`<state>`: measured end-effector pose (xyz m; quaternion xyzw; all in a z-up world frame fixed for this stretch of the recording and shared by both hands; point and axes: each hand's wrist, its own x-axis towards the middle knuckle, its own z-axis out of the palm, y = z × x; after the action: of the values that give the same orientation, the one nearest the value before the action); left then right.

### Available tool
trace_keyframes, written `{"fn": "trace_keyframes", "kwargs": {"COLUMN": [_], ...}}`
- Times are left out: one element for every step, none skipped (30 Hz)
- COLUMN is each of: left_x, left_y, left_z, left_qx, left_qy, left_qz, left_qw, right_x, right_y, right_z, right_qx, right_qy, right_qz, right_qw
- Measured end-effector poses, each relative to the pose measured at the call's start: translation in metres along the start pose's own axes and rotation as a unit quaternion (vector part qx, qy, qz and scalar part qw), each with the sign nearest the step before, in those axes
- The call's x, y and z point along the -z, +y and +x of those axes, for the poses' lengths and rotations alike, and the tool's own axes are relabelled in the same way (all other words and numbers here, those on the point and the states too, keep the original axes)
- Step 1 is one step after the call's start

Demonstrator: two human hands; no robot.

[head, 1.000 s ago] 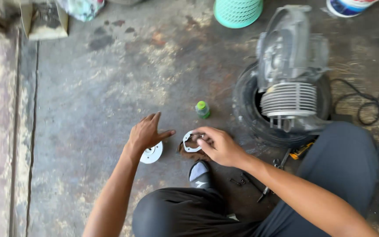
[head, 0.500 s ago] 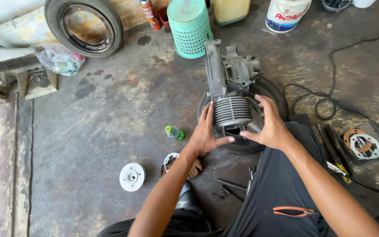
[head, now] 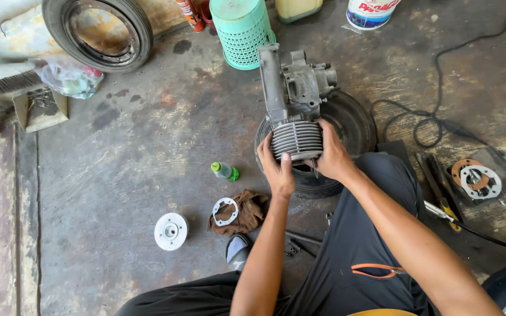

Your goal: The person assembles a small engine by attaching the cylinder head to the crankcase and then fitting the cylinder block. They use a wrench to tighten bolts securing the components together.

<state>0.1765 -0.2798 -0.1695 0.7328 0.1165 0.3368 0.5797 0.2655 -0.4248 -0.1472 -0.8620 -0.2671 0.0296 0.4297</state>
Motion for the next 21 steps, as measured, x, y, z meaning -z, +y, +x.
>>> {"fn": "trace_keyframes", "kwargs": {"left_x": [-0.005, -0.008, -0.011, -0.011, -0.011, -0.013, -0.013, -0.011, -0.010, -0.010, -0.009, -0.011, -0.013, -0.014, -0.015, -0.017, -0.019, -0.020, -0.017, -0.016, -0.014], "left_y": [0.005, 0.010, 0.015, 0.019, 0.023, 0.027, 0.029, 0.031, 0.033, 0.031, 0.029, 0.027, 0.021, 0.016, 0.011, 0.013, 0.016, 0.019, 0.025, 0.032, 0.038], "left_z": [0.001, 0.001, 0.002, 0.001, 0.001, 0.003, 0.004, 0.004, 0.005, 0.003, 0.000, 0.003, 0.004, 0.000, -0.005, -0.003, -0.001, 0.003, -0.003, -0.003, -0.004], "left_qx": [0.000, 0.001, 0.003, 0.003, 0.005, 0.004, 0.002, -0.011, -0.023, -0.021, -0.021, -0.025, -0.027, -0.005, 0.018, 0.020, 0.024, 0.026, 0.026, 0.018, 0.009], "left_qy": [0.002, 0.034, 0.066, 0.069, 0.076, 0.084, 0.086, 0.087, 0.087, 0.087, 0.094, 0.101, 0.101, 0.116, 0.131, 0.129, 0.129, 0.129, 0.127, 0.120, 0.112], "left_qz": [-0.002, 0.001, 0.004, 0.004, 0.000, -0.007, -0.009, -0.006, -0.002, 0.000, -0.002, -0.005, -0.006, -0.001, 0.004, 0.001, -0.005, -0.009, -0.009, -0.006, -0.004], "left_qw": [1.000, 0.999, 0.998, 0.998, 0.997, 0.996, 0.996, 0.996, 0.996, 0.996, 0.995, 0.995, 0.995, 0.993, 0.991, 0.991, 0.991, 0.991, 0.992, 0.993, 0.994], "right_x": [0.000, -0.001, -0.002, -0.003, -0.004, -0.003, -0.001, -0.002, -0.003, -0.002, -0.001, 0.001, 0.001, 0.001, 0.001, 0.004, 0.008, 0.009, 0.009, 0.010, 0.010], "right_y": [0.001, 0.001, 0.001, 0.001, 0.000, 0.000, -0.001, -0.002, -0.002, -0.008, -0.015, -0.020, -0.019, -0.018, -0.017, -0.020, -0.022, -0.025, -0.024, -0.024, -0.024], "right_z": [-0.001, -0.003, -0.005, -0.006, -0.008, -0.007, -0.006, -0.007, -0.007, -0.009, -0.012, -0.009, -0.010, -0.016, -0.022, -0.019, -0.017, -0.013, -0.020, -0.020, -0.021], "right_qx": [0.001, -0.005, -0.011, -0.010, -0.008, -0.003, 0.000, 0.007, 0.013, 0.011, -0.004, -0.017, -0.015, -0.041, -0.066, -0.069, -0.070, -0.069, -0.071, -0.074, -0.077], "right_qy": [-0.001, 0.006, 0.013, 0.011, 0.019, 0.031, 0.031, 0.038, 0.045, 0.044, 0.037, 0.034, 0.035, 0.022, 0.010, 0.011, 0.009, 0.008, 0.009, 0.006, 0.004], "right_qz": [-0.002, 0.000, 0.003, 0.003, 0.006, 0.007, 0.005, 0.004, 0.004, 0.005, 0.007, 0.008, 0.008, 0.002, -0.004, -0.006, 0.005, 0.019, 0.020, 0.021, 0.022], "right_qw": [1.000, 1.000, 1.000, 1.000, 1.000, 0.999, 1.000, 0.999, 0.999, 0.999, 0.999, 0.999, 0.999, 0.999, 0.998, 0.998, 0.998, 0.997, 0.997, 0.997, 0.997]}}
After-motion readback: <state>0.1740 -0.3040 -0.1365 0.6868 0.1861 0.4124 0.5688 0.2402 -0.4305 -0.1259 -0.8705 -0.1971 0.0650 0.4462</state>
